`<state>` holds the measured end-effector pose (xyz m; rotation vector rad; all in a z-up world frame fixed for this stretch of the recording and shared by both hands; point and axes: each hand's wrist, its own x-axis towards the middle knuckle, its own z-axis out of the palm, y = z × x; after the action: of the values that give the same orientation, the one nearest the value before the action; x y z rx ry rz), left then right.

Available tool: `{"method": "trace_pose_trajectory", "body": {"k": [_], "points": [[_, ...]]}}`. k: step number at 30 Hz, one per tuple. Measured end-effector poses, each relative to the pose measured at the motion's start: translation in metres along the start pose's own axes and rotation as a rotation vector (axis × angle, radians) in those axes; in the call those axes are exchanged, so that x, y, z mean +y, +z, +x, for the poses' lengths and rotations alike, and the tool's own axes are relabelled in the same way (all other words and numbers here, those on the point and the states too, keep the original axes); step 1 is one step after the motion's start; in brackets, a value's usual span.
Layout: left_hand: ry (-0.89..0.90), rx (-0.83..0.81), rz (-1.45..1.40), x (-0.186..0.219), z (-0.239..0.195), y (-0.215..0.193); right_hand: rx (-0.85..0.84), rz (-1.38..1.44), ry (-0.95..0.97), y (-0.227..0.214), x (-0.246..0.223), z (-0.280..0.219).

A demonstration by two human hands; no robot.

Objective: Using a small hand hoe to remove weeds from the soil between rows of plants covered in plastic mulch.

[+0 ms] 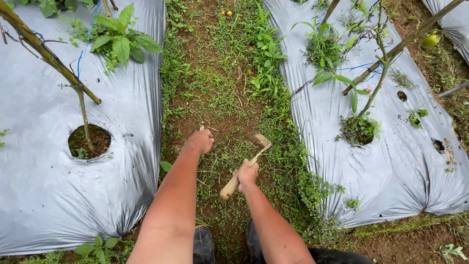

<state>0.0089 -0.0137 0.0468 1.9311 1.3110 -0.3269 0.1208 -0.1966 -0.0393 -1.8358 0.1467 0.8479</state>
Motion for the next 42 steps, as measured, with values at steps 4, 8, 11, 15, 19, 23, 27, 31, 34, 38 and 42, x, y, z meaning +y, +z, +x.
{"method": "trace_pose_trajectory", "body": {"k": [4,8,11,15,19,23,27,31,34,38,42], "points": [[0.002,-0.015,0.038,-0.006,0.017,0.005,-0.19,-0.064,0.087,0.014,-0.002,-0.062],[0.008,-0.021,0.023,-0.001,0.012,0.005,-0.281,-0.055,0.065,0.015,-0.007,-0.065],[-0.001,-0.037,0.027,-0.004,0.019,0.011,-0.184,-0.019,0.044,0.006,-0.021,-0.057],[-0.008,-0.038,0.051,-0.012,0.026,0.01,-0.038,0.136,0.046,-0.004,-0.028,-0.029],[-0.026,-0.024,0.067,-0.014,0.027,0.011,-0.042,0.1,0.069,-0.004,-0.03,-0.043],[-0.014,-0.025,0.069,-0.006,0.019,0.005,-0.145,0.036,0.095,0.015,-0.006,-0.056],[-0.021,-0.037,0.06,0.006,0.004,-0.001,-0.341,-0.09,0.079,0.011,-0.006,-0.076],[-0.02,-0.021,0.047,0.004,0.005,0.004,-0.292,-0.057,0.105,0.013,-0.019,-0.068],[-0.025,-0.029,0.004,-0.004,0.013,0.007,-0.24,0.025,0.082,0.013,-0.035,-0.053],[-0.032,-0.031,0.021,-0.014,0.026,0.013,-0.106,0.094,0.021,0.004,-0.04,-0.024],[-0.035,-0.02,0.002,-0.015,0.032,0.013,-0.158,0.002,0.041,0.006,-0.034,-0.034]]}}
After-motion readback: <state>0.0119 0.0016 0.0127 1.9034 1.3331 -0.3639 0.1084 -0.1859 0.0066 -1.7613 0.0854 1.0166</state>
